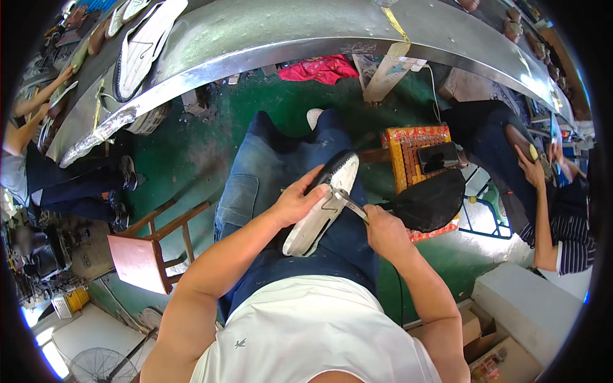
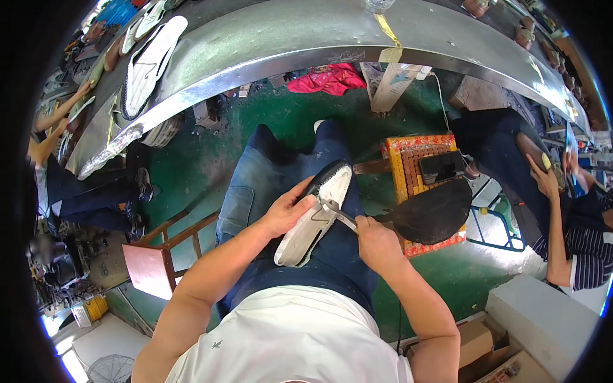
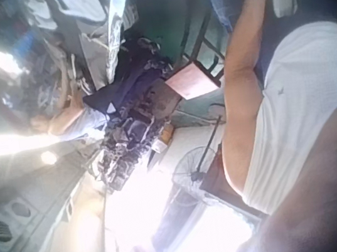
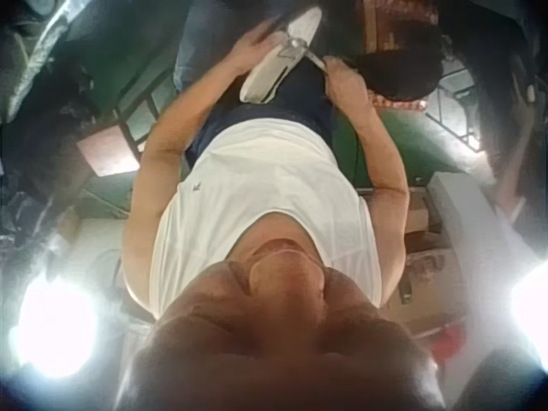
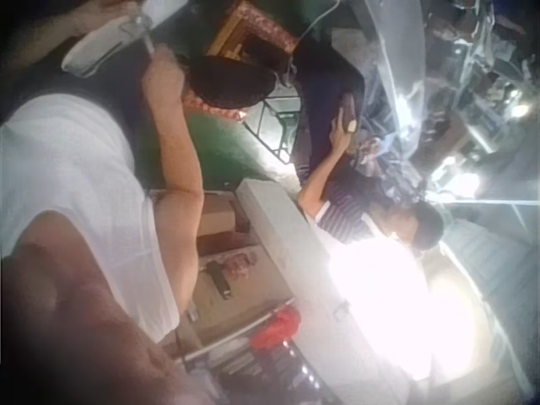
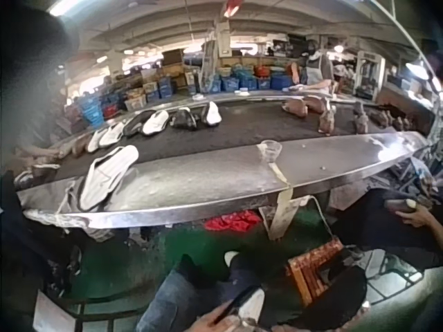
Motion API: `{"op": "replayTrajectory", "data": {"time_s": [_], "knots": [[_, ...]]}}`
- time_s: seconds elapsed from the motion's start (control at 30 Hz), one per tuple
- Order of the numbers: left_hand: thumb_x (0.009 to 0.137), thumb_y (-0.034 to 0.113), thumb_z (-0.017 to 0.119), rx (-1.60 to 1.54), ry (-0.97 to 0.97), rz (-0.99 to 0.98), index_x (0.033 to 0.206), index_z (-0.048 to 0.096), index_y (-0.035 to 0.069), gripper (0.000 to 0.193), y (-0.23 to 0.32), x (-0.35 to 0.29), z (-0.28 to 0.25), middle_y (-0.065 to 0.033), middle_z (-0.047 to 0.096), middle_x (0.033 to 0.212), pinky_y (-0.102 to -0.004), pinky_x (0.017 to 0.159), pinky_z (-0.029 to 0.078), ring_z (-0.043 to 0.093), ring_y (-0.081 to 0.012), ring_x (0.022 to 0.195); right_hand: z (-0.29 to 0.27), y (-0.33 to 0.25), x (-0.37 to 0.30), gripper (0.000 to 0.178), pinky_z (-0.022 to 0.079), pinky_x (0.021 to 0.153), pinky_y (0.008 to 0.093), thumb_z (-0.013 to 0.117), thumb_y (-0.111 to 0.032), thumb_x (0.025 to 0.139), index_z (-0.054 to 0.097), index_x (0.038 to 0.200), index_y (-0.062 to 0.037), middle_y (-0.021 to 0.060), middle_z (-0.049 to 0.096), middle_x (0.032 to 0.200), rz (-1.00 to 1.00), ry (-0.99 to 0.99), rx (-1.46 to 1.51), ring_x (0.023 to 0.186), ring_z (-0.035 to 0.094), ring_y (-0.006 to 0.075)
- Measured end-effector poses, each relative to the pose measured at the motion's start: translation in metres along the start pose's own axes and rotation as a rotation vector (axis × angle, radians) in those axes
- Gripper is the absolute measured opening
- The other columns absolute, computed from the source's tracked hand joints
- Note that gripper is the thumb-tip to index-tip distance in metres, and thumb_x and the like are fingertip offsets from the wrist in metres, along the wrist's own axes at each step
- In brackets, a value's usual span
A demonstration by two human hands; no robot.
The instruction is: Manual lasting of shoe uppers to the insole and mold using pincers and hammers.
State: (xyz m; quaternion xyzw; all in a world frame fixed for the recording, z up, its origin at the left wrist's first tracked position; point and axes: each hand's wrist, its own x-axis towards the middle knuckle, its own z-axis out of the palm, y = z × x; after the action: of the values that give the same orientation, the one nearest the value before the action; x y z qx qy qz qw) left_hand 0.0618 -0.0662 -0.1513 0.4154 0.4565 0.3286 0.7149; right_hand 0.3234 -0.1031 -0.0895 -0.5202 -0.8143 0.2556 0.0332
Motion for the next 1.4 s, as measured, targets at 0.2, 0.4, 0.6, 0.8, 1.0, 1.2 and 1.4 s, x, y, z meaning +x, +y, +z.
{"op": "replayTrajectory", "data": {"time_s": [0.2, 0.4, 0.6, 0.8, 1.0, 1.2, 1.4], "knots": [[0.100, 0.033, 0.064, 0.126, 0.109, -0.080, 0.148, 0.049, 0.004, 0.058, 0.009, 0.007, 0.005, -0.0132, 0.066, 0.127, -0.0318, 0.102, 0.046, 0.061, -0.0194, 0.115, -0.016, 0.005, 0.005, 0.028, 0.054, 0.077, 0.0487, 0.063, -0.007, 0.091, 0.055, 0.117, 0.0017, 0.0210, 0.064, 0.101, 0.005, -0.032, 0.111, 0.093, 0.066, 0.0405], [0.097, 0.029, 0.066, 0.281, 0.123, -0.103, 0.143, 0.053, 0.003, 0.054, 0.015, 0.011, 0.005, -0.0146, 0.070, 0.118, -0.0326, 0.096, 0.049, 0.065, -0.0203, 0.107, -0.024, 0.002, 0.010, 0.030, 0.054, 0.078, 0.0482, 0.064, -0.009, 0.091, 0.056, 0.117, 0.0020, 0.0214, 0.065, 0.105, 0.004, 0.015, 0.092, 0.095, 0.066, 0.0404], [0.099, 0.031, 0.064, 0.297, 0.139, 0.032, 0.139, 0.055, 0.002, 0.050, 0.014, 0.007, 0.019, -0.0139, 0.070, 0.113, -0.0342, 0.093, 0.051, 0.065, -0.0206, 0.104, -0.004, -0.004, -0.010, 0.024, 0.055, 0.076, 0.0471, 0.063, -0.012, 0.093, 0.056, 0.111, 0.0017, 0.0220, 0.067, 0.095, 0.125, -0.098, 0.124, 0.089, 0.068, 0.0405], [0.101, 0.034, 0.062, 0.282, 0.141, -0.057, 0.136, 0.057, 0.000, 0.050, 0.017, 0.015, 0.018, -0.0152, 0.070, 0.114, -0.0341, 0.094, 0.050, 0.066, -0.0210, 0.103, -0.009, -0.002, -0.001, 0.023, 0.053, 0.082, 0.0504, 0.062, -0.012, 0.094, 0.055, 0.110, 0.0047, 0.0265, 0.067, 0.097, 0.183, -0.197, 0.286, 0.095, 0.066, 0.0451], [0.100, 0.037, 0.062, 0.282, 0.141, -0.154, 0.133, 0.059, -0.002, 0.051, 0.022, 0.016, 0.016, -0.0181, 0.071, 0.114, -0.0360, 0.095, 0.050, 0.066, -0.0246, 0.106, -0.011, 0.007, 0.001, 0.028, 0.050, 0.087, 0.0515, 0.062, -0.012, 0.095, 0.056, 0.116, 0.0049, 0.0268, 0.066, 0.106, 0.076, 0.003, 0.328, 0.101, 0.064, 0.0461], [0.099, 0.037, 0.062, 0.324, 0.165, -0.116, 0.133, 0.059, -0.002, 0.051, 0.014, 0.016, 0.010, -0.0192, 0.071, 0.113, -0.0360, 0.094, 0.051, 0.067, -0.0257, 0.105, -0.011, 0.001, 0.004, 0.029, 0.051, 0.085, 0.0509, 0.063, -0.015, 0.096, 0.057, 0.119, 0.0012, 0.0252, 0.067, 0.106, 0.192, -0.073, 0.327, 0.098, 0.065, 0.0446], [0.098, 0.039, 0.063, 0.496, 0.118, -0.091, 0.133, 0.059, 0.000, 0.053, 0.027, 0.011, 0.022, -0.0192, 0.071, 0.111, -0.0364, 0.090, 0.052, 0.069, -0.0261, 0.101, 0.009, -0.001, -0.022, 0.025, 0.052, 0.081, 0.0525, 0.062, -0.016, 0.096, 0.055, 0.114, 0.0012, 0.0261, 0.067, 0.099, 0.283, -0.038, 0.314, 0.093, 0.066, 0.0459]]}}
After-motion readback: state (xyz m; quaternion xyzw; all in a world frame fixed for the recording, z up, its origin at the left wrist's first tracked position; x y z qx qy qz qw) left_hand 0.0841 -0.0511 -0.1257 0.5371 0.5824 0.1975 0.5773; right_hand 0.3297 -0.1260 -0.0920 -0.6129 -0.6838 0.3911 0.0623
